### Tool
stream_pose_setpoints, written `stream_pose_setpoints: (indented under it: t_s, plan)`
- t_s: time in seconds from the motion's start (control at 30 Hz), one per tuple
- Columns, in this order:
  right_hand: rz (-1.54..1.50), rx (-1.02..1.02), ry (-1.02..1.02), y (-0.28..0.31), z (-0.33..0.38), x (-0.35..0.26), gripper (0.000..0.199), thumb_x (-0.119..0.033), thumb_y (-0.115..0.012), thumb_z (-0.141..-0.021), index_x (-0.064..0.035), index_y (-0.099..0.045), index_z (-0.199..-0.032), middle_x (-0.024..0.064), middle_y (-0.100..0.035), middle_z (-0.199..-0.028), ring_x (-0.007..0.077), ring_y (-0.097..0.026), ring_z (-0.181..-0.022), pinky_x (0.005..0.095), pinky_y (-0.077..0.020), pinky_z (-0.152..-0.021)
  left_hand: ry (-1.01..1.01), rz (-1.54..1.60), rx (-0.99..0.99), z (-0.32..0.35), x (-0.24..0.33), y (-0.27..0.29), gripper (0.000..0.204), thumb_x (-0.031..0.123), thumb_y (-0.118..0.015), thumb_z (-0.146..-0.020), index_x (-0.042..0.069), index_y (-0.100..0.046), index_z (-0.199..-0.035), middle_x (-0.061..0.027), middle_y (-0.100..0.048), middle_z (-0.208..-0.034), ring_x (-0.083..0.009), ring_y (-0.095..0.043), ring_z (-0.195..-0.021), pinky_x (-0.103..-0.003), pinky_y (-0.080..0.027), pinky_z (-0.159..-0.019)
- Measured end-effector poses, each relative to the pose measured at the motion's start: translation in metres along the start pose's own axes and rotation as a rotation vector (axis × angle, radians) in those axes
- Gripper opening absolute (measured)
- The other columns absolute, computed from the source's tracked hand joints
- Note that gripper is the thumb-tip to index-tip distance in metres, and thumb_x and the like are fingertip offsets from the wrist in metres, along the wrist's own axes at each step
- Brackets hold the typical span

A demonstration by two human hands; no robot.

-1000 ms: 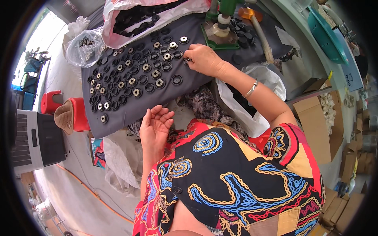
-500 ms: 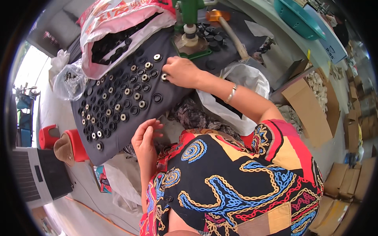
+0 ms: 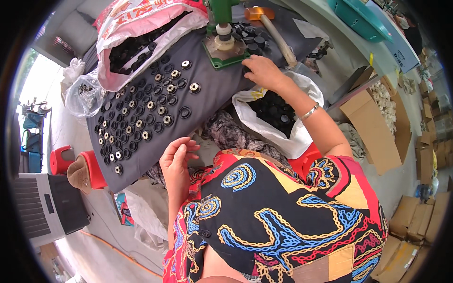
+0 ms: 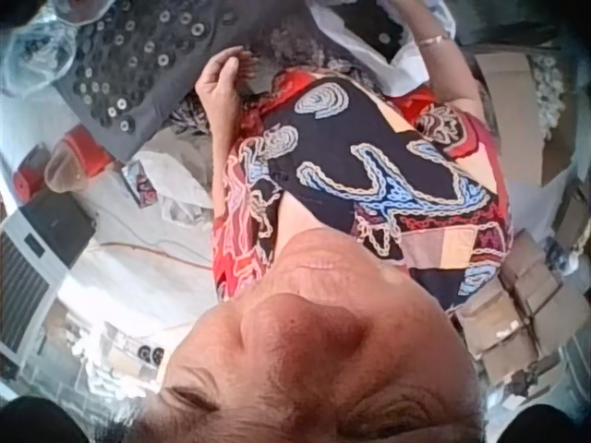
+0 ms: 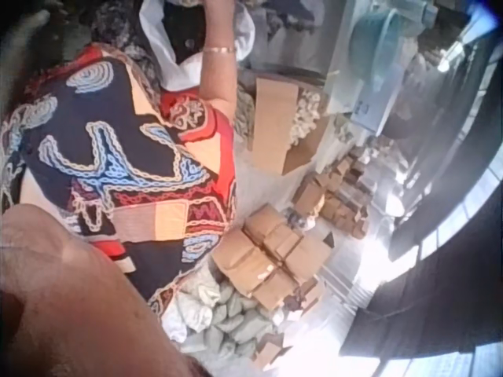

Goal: The person places metal snap fastener components into holes on a grey rubber mat. They then use a rubber mallet to strike the fasteners, securing them into the mat. The person repeats this process for multiple fasteners.

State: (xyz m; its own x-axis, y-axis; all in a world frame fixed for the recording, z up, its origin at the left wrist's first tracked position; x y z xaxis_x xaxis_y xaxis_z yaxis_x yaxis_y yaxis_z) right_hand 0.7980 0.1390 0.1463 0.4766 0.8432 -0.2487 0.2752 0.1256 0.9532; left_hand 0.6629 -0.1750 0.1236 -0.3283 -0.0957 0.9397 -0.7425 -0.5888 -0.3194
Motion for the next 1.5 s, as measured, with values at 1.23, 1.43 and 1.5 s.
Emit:
stream_pose_setpoints:
  t_s: [1.23, 1.43, 1.5]
  plan:
    - [-0.409, 0.413, 0.078, 0.053, -0.009, -0.068, 0.009, -0.006, -0.065, -0.083, 0.0001, -0.064, -0.09, 0.0064, -0.058, -0.077, 0.0128, -0.054, -0.063, 0.0252, -0.0425, -0.058, -0.278, -0.101, 0.601, 0.04, 0.024, 0.125, 0.016, 0.005, -0.059, -0.09, -0.001, -0.065, -0.103, -0.0085, -0.068, -0.087, -0.0123, -0.063, -0.071, -0.02, -0.043, -0.056]
    - [-0.251, 0.795, 0.001, 0.099, -0.021, -0.032, 0.012, -0.011, -0.066, -0.083, -0.0012, -0.066, -0.09, 0.0098, -0.063, -0.078, 0.018, -0.061, -0.067, 0.0295, -0.0466, -0.06, -0.162, -0.266, 0.573, 0.021, -0.005, 0.122, 0.013, 0.007, -0.06, -0.089, -0.001, -0.067, -0.098, -0.005, -0.067, -0.082, -0.008, -0.06, -0.068, -0.02, -0.043, -0.058]
    - [-0.054, 0.788, -0.13, 0.098, -0.03, 0.012, 0.018, -0.02, -0.065, -0.082, -0.0029, -0.067, -0.089, 0.014, -0.064, -0.081, 0.0282, -0.064, -0.073, 0.0368, -0.0499, -0.066, -0.169, -0.378, 0.609, 0.032, -0.024, 0.129, 0.012, 0.006, -0.06, -0.089, -0.002, -0.067, -0.095, -0.0038, -0.066, -0.079, -0.0076, -0.059, -0.067, -0.021, -0.044, -0.059]
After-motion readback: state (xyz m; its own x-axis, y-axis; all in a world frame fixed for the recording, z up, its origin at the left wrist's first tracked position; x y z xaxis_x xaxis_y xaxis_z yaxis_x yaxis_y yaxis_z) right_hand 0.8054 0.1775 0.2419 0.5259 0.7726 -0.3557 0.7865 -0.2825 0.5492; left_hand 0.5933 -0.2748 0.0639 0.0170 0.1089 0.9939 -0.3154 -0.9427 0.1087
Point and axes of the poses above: each hand's wrist, its own z-axis away from the middle knuckle, its own y-axis out of the back of the hand, x = y × z, the point moved 5 cm from there along -z, towards the middle knuckle
